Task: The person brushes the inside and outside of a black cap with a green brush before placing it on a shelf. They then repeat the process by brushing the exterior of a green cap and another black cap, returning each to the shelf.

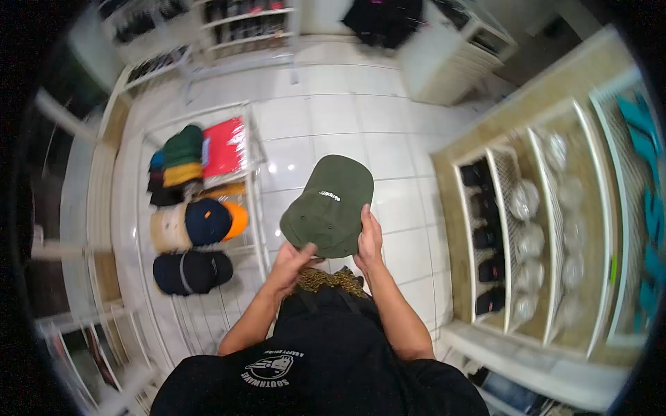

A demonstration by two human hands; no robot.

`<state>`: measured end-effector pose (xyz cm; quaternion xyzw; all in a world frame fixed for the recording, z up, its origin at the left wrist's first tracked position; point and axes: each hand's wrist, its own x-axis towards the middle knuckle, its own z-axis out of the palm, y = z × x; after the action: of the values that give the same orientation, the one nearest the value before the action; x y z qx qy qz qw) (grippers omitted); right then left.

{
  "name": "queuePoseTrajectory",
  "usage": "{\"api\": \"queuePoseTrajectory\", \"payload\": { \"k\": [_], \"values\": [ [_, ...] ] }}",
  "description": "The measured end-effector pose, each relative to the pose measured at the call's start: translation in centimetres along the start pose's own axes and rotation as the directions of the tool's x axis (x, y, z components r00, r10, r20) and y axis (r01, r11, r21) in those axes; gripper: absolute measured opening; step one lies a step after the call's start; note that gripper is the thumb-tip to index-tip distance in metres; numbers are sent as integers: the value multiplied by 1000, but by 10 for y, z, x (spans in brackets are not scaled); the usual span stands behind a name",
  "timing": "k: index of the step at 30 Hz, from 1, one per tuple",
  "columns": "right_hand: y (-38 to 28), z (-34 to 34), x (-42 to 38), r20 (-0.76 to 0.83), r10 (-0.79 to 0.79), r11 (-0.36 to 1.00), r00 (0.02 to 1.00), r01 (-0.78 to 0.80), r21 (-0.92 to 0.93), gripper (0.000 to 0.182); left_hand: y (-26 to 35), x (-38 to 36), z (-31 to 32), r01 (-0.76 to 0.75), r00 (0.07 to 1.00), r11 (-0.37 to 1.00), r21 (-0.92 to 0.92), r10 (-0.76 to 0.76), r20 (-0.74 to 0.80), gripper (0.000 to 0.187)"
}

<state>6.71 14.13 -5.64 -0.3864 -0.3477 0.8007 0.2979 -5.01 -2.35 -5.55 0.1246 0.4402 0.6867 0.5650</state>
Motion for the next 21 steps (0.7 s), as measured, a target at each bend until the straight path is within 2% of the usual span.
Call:
{"api": "queuePoseTrajectory", "payload": {
  "k": [1,3,5,6,7,8,9,10,11,13,15,16,17,18,19,20,21],
  "values": [
    [-20,-17,-8,-8,-50,998,999,50,28,59,-6,12,0,23,998,999,26,-24,66,64],
    [-56,-54,-26,-94,-163,985,982,168,46,60,-18,45,4,47,997,990,-136,-56,-62,74],
    [-84,-105,-46,-133,-133,981,982,149,120,60,-5,74,41,96,992,995,11,-97,85,77],
    [-99,-124,-61,-184,-187,967,965,214,139,60,-3,85,74,106,989,990,98,-115,97,67],
    [-115,-140,-78,-210,-170,968,963,203,148,58,-6,95,107,117,977,985,129,-138,165,67],
    [-132,-158,-95,-233,-151,969,961,191,157,57,-13,104,143,50,948,975,216,-114,297,60],
    [-145,-178,-112,-280,-199,954,939,251,165,57,-20,110,180,-30,899,959,283,-98,428,54],
    [-155,-196,-128,-314,-230,954,921,277,114,54,-24,108,217,1,858,938,346,-178,481,42],
    [-169,-215,-145,-341,-254,954,905,293,65,51,-34,111,254,-4,827,933,361,-200,526,42],
    [-197,-256,-181,-451,-313,919,836,386,76,44,-61,111,318,143,710,942,303,-311,631,38],
    [-219,-310,-207,-470,-495,865,731,466,-186,38,-94,116,374,165,654,944,286,-322,684,37],
    [-240,-328,-218,-491,-612,791,620,463,-401,33,-109,117,402,167,632,954,249,-297,715,36],
    [-254,-335,-230,-496,-683,731,537,488,-477,31,-117,118,419,172,610,963,206,-268,746,36],
    [-278,-357,-240,-468,-776,628,422,461,-627,31,-128,115,447,163,590,964,211,-266,762,36],
    [-304,-372,-249,-417,-854,516,312,405,-755,31,-137,113,471,139,616,970,198,-241,750,36],
    [-330,-382,-255,-289,-949,316,130,322,-893,30,-141,113,491,112,641,977,182,-211,738,36],
    [-363,-381,-266,-120,-992,111,-33,192,-975,29,-144,112,510,102,630,978,179,-203,749,36]
  ]
}}
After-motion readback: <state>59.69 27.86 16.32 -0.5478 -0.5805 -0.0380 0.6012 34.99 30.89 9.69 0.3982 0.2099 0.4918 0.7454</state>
